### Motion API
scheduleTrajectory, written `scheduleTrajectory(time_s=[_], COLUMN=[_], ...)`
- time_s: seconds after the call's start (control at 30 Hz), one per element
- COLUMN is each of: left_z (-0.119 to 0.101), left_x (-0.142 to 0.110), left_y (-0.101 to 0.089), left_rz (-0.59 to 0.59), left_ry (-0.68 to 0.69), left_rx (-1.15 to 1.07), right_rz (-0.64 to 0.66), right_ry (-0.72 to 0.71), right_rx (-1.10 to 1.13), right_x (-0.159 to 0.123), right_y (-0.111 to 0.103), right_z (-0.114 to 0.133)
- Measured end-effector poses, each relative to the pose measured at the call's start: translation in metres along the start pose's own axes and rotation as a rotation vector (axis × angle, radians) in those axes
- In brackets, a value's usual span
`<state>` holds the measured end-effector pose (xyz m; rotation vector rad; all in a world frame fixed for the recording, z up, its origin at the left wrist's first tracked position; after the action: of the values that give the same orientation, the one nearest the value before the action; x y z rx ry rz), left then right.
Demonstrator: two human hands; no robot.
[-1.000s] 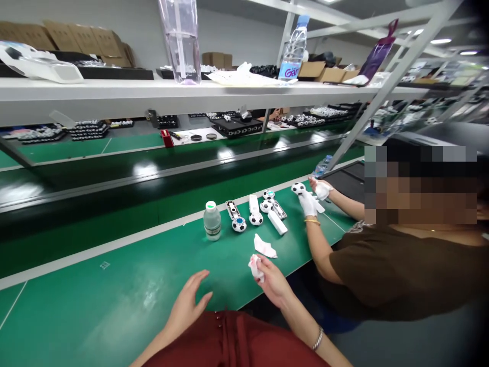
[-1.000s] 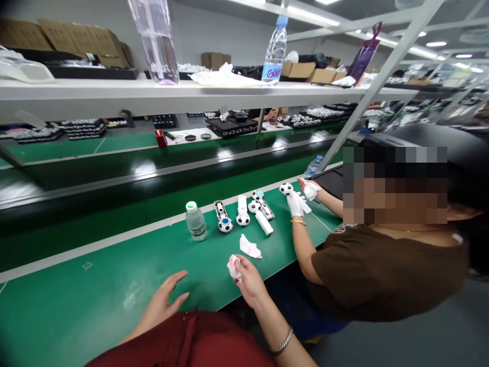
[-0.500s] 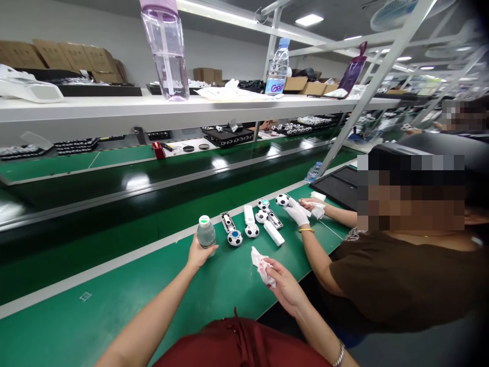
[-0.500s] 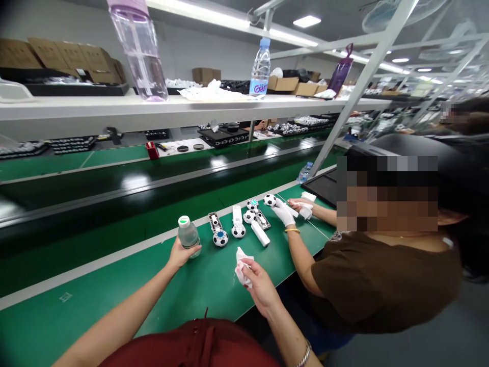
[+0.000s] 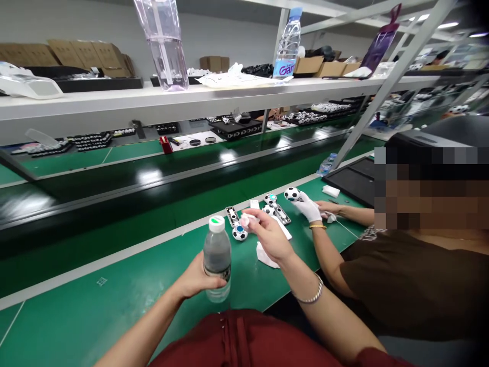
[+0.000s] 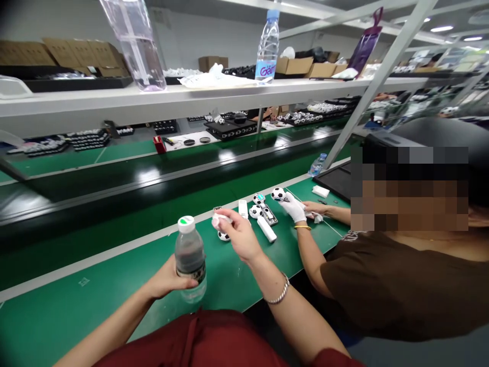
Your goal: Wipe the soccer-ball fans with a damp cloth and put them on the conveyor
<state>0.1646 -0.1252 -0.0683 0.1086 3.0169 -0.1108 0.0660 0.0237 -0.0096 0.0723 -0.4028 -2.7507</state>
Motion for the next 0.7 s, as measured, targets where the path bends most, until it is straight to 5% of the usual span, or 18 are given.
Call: scheduleTrajectory(time_s=[0.13,0.27,0.53,0.7], left_z=[-0.010,-0.008,0.001,-0.014], left_x=[-0.007,-0.008,-0.007,-0.007], left_y=[0.020,0.021,0.021,0.028], left_rz=[0.181,0.203,0.330,0.333], left_ry=[-0.017,-0.062,-0.116,-0.062], left_rx=[-0.028,-0.025,0.287,0.432], right_rz=[0.181,0.311,0.449,0.580], right_ry=[-0.087,-0.225,-1.039,-1.295], right_rx=[0.005,-0.150,-0.696,-1.014], right_x=[0.003,-0.007,-0.025,-0.031], right_y=[0.036,0.044,0.051,0.059], right_z=[0.024,0.031,0.056,0.059])
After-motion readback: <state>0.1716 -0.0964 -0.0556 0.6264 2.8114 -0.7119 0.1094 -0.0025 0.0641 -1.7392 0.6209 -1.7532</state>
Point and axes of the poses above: each hand's wrist, its own x-axis towards the middle knuckle, its own y-axis out of the palm, z = x × y, the point moved 5 cm from there along x, towards the middle knuckle, and after that the axes turned 7 degrees about -z, right-handed, at the moved point
